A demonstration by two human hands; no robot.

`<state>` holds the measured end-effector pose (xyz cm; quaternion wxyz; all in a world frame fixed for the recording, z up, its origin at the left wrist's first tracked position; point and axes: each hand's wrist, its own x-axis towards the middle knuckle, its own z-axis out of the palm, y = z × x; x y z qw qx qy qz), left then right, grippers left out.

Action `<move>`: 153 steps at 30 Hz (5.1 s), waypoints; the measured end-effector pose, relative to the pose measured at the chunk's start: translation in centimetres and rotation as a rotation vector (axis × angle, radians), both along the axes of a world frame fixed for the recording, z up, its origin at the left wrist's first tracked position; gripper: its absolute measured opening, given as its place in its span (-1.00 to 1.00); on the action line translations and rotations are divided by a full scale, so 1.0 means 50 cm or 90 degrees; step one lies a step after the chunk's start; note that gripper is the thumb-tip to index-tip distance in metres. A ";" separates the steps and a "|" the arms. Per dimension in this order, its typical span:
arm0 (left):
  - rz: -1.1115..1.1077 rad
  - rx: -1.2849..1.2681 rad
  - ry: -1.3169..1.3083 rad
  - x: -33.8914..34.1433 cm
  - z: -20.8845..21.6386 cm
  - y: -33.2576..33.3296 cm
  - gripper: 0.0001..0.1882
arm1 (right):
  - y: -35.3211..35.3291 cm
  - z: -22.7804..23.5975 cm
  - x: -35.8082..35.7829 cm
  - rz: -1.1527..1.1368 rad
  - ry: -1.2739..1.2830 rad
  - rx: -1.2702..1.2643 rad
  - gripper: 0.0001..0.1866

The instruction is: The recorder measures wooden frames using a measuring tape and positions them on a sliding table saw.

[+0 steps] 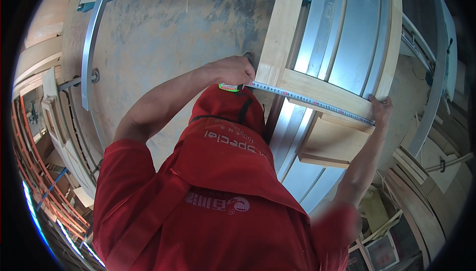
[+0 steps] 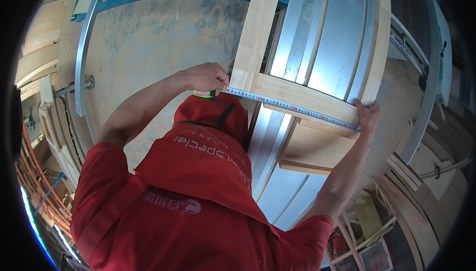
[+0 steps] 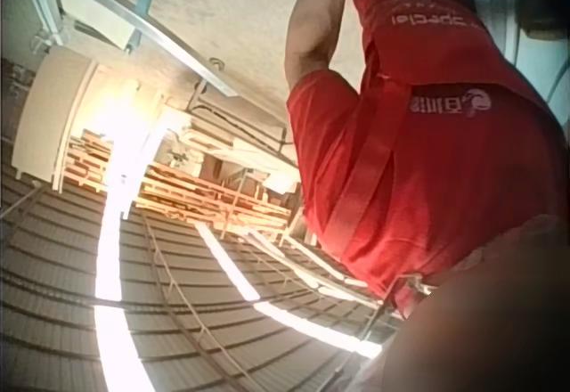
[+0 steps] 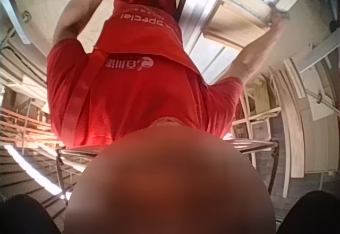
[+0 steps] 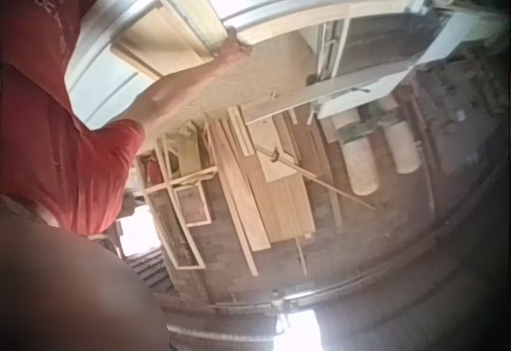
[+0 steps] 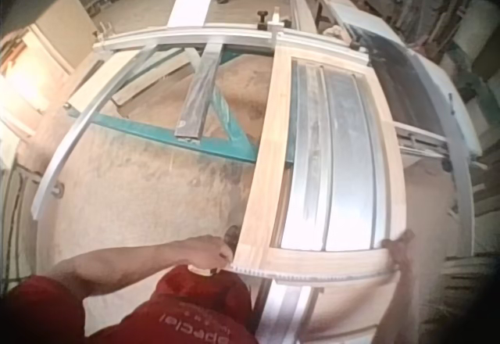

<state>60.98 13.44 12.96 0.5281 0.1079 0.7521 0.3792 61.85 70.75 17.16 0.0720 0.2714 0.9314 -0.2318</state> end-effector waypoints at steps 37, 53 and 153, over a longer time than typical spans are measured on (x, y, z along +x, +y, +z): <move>-0.003 0.002 -0.015 0.010 -0.003 0.002 -0.78 | -0.011 0.010 0.003 -0.004 -0.018 -0.007 -0.40; 0.043 0.040 -0.036 -0.055 -0.008 0.141 -0.83 | 0.142 -0.002 -0.069 -0.050 0.026 0.029 -0.10; -0.168 0.046 0.941 0.087 0.242 0.596 -0.80 | 0.110 0.217 0.200 0.338 0.290 0.228 -0.38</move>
